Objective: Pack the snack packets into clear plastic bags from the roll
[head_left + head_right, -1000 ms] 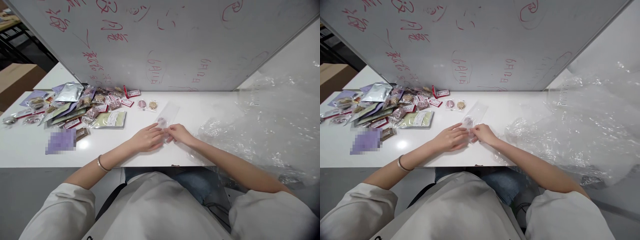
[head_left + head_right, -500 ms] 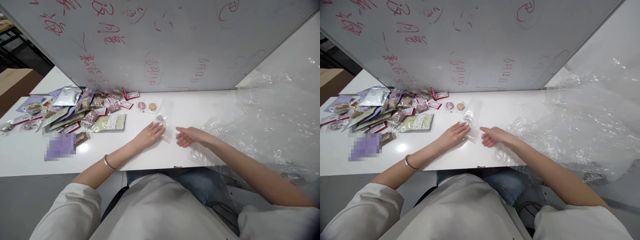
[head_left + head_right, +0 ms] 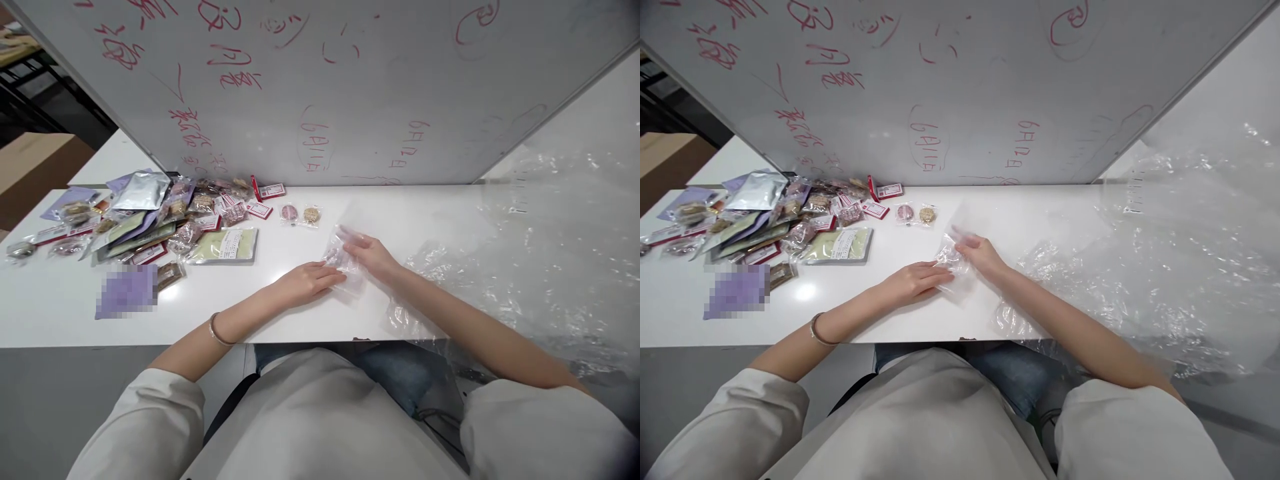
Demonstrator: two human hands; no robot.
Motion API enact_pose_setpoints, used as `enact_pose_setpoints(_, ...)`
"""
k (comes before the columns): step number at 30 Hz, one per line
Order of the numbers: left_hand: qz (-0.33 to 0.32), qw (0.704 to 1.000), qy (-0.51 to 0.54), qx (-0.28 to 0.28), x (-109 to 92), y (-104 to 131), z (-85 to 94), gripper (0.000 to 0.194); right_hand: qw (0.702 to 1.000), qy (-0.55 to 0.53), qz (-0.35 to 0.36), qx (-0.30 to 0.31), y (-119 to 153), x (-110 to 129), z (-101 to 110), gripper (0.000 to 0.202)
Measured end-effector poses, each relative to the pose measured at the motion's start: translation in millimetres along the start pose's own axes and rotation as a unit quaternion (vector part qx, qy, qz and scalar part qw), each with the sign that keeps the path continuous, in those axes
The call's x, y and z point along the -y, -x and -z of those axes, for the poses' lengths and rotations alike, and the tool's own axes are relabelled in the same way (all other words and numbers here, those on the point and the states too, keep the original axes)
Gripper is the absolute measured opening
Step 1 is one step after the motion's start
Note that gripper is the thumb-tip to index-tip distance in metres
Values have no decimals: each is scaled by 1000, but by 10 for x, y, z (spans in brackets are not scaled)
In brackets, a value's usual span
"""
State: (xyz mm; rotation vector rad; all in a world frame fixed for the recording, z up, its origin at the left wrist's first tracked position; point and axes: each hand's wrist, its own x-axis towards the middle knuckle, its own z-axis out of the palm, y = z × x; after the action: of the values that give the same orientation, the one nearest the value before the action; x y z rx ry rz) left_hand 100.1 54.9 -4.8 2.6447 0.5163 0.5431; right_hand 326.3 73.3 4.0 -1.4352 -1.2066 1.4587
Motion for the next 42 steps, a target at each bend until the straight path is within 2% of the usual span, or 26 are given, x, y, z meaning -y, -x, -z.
enact_pose_setpoints(2,62,998,25,2,-4,-17,48,32,991,79,90,56,32,-24,29,37)
enact_pose_setpoints(4,119,992,47,-9,-21,-19,81,33,970,138,158,125,61,-31,65,39)
enact_pose_setpoints(6,139,987,54,-54,-42,-14,99,34,953,166,190,166,80,-13,95,39)
enact_pose_setpoints(9,150,974,21,-167,-66,-18,127,30,945,200,176,191,99,57,106,34)
enact_pose_setpoints(10,160,970,23,-183,-69,-25,145,30,943,208,170,198,102,88,102,32)
enact_pose_setpoints(11,173,967,46,-180,-68,-36,167,30,941,214,164,203,102,119,99,31)
enact_pose_setpoints(14,227,947,195,-119,-48,-72,236,32,951,202,130,195,75,198,108,30)
enact_pose_setpoints(16,267,910,284,-137,-22,-93,255,34,967,148,94,186,47,228,125,33)
enact_pose_setpoints(19,295,832,410,-231,23,-121,219,41,979,55,82,179,31,237,122,48)
enact_pose_setpoints(21,298,776,486,-273,37,-141,174,51,981,36,91,166,48,225,75,67)
enact_pose_setpoints(23,294,743,526,-291,23,-166,133,68,984,19,82,154,81,203,-1,69)
enact_pose_setpoints(25,291,741,525,-303,-17,-194,105,81,987,-24,54,150,126,180,-84,57)
enact_pose_setpoints(27,284,760,490,-321,-66,-216,82,79,988,-67,28,136,183,170,-143,48)
enact_pose_setpoints(29,270,786,452,-323,-107,-223,60,71,991,-83,12,104,258,185,-154,45)
enact_pose_setpoints(32,253,827,424,-271,-137,-193,29,68,997,-73,14,26,407,239,-25,41)
enact_pose_setpoints(35,257,843,410,-234,-133,-135,26,70,981,-130,46,-133,564,273,353,35)
enact_pose_setpoints(37,279,834,417,-229,-115,-104,43,66,935,-195,78,-284,638,267,758,30)
enact_pose_setpoints(39,307,820,425,-229,-88,-89,63,62,868,-234,101,-426,662,263,1258,23)
enact_pose_setpoints(41,326,807,431,-236,-57,-92,75,60,806,-224,104,-538,618,308,1794,11)
enact_pose_setpoints(42,333,801,436,-240,-44,-97,77,59,786,-216,105,-570,569,359,2055,5)
